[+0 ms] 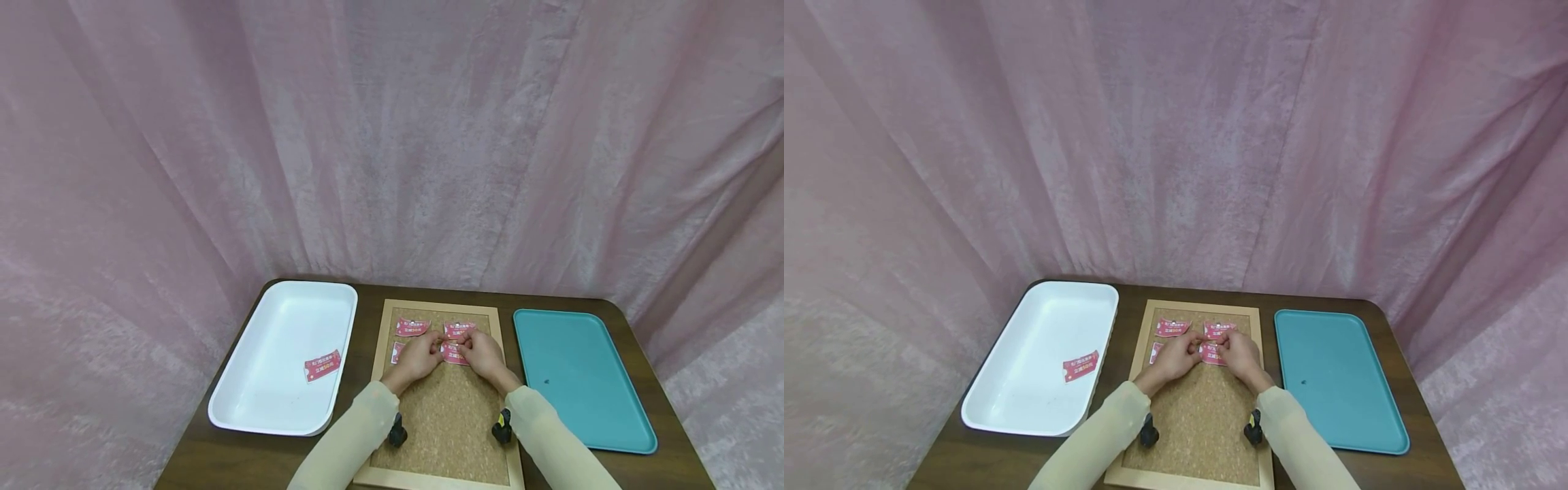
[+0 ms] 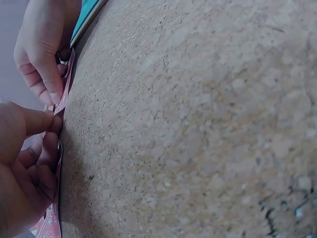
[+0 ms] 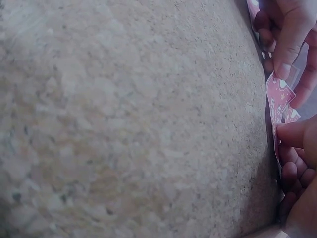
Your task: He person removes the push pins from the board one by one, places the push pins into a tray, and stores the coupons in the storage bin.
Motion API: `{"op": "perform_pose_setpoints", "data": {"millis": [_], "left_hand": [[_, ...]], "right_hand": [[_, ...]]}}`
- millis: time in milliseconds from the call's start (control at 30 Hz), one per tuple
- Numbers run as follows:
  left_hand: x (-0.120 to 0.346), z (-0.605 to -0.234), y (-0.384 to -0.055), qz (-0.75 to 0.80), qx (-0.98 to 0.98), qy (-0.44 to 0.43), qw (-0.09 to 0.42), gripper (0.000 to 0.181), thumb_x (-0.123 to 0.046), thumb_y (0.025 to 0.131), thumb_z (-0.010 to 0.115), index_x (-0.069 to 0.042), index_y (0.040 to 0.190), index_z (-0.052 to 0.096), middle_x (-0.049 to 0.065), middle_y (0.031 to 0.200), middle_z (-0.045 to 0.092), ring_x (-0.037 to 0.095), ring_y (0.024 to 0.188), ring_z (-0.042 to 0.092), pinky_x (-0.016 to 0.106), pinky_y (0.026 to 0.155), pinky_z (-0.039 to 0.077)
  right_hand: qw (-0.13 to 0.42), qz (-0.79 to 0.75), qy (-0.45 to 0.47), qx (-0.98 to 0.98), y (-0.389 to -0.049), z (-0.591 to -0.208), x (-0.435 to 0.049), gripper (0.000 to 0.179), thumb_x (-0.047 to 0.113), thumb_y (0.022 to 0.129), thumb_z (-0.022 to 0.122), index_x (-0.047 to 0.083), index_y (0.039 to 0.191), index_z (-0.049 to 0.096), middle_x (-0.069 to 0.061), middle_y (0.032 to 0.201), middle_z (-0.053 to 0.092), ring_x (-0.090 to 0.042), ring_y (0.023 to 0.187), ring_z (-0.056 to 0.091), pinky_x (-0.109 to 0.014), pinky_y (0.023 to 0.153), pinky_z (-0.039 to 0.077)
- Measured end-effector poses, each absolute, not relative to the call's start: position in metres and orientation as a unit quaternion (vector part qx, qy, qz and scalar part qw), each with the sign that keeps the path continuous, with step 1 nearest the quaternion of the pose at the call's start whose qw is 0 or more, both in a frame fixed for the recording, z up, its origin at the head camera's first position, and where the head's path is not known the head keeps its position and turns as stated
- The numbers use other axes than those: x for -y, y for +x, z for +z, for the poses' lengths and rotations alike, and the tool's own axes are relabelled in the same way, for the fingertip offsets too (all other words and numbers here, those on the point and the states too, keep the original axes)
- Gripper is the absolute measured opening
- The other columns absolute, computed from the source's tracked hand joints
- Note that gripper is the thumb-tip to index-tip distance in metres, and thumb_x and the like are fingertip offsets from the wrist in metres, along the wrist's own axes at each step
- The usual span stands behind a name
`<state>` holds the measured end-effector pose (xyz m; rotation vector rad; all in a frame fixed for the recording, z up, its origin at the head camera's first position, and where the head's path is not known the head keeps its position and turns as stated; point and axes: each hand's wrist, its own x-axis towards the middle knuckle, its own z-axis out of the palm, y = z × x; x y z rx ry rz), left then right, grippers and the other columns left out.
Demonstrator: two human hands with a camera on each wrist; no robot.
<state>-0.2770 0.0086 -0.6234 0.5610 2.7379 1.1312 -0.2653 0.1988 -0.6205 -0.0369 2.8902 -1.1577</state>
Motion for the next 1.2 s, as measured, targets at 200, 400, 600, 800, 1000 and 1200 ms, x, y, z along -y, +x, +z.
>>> {"op": "perform_pose_setpoints", "data": {"millis": [200,400,600,800,1000,1200], "left_hand": [[-0.0076,-0.6234,-0.2756,0.375,-0.906,0.181,0.072,0.037,-0.011,0.097,0.071,-0.02,0.133,0.07,-0.01,0.07,0.055,0.005,0.054,0.043,0.023,0.051,0.034],[-0.0064,-0.6197,-0.2729,0.382,-0.904,0.182,0.062,0.036,-0.01,0.097,0.072,-0.018,0.132,0.071,-0.008,0.073,0.058,0.004,0.056,0.045,0.022,0.053,0.037],[-0.0068,-0.6187,-0.2717,0.381,-0.905,0.179,0.068,0.035,-0.012,0.099,0.072,-0.019,0.133,0.07,-0.008,0.074,0.058,0.004,0.056,0.045,0.022,0.054,0.037],[-0.0082,-0.62,-0.273,0.381,-0.904,0.181,0.07,0.035,-0.012,0.099,0.071,-0.018,0.133,0.07,-0.008,0.074,0.059,0.004,0.056,0.045,0.022,0.053,0.036],[-0.0079,-0.6229,-0.2732,0.378,-0.906,0.176,0.07,0.033,-0.013,0.099,0.071,-0.021,0.131,0.071,-0.009,0.073,0.058,0.005,0.056,0.045,0.023,0.053,0.037],[-0.0073,-0.6243,-0.2727,0.382,-0.905,0.172,0.073,0.033,-0.015,0.099,0.072,-0.022,0.132,0.071,-0.01,0.074,0.058,0.005,0.058,0.047,0.023,0.054,0.039]], "right_hand": [[0.019,-0.373,-0.011,-0.928,-0.2662,-0.6221,-0.1995,0.007,0.01,0.098,0.074,0.008,0.096,0.067,-0.003,0.08,0.062,-0.016,0.07,0.053,-0.032,0.064,0.042],[0.009,-0.369,-0.016,-0.929,-0.2658,-0.6235,-0.1994,0.008,0.01,0.097,0.074,0.008,0.097,0.066,-0.002,0.08,0.062,-0.016,0.071,0.054,-0.032,0.066,0.042],[-0.003,-0.372,-0.026,-0.928,-0.2646,-0.6237,-0.1996,0.007,0.008,0.096,0.075,0.007,0.099,0.069,-0.002,0.081,0.063,-0.015,0.071,0.054,-0.033,0.067,0.043],[-0.005,-0.376,-0.024,-0.926,-0.2644,-0.6255,-0.201,0.007,0.008,0.096,0.075,0.007,0.096,0.068,-0.002,0.08,0.062,-0.016,0.071,0.053,-0.032,0.066,0.042],[-0.006,-0.378,-0.026,-0.925,-0.2647,-0.6273,-0.202,0.009,0.009,0.096,0.076,0.008,0.094,0.068,-0.002,0.078,0.06,-0.016,0.068,0.051,-0.032,0.063,0.04],[-0.009,-0.39,-0.018,-0.921,-0.2635,-0.6287,-0.2002,0.01,0.011,0.097,0.075,0.008,0.092,0.067,-0.001,0.077,0.061,-0.015,0.066,0.051,-0.031,0.061,0.04]]}}
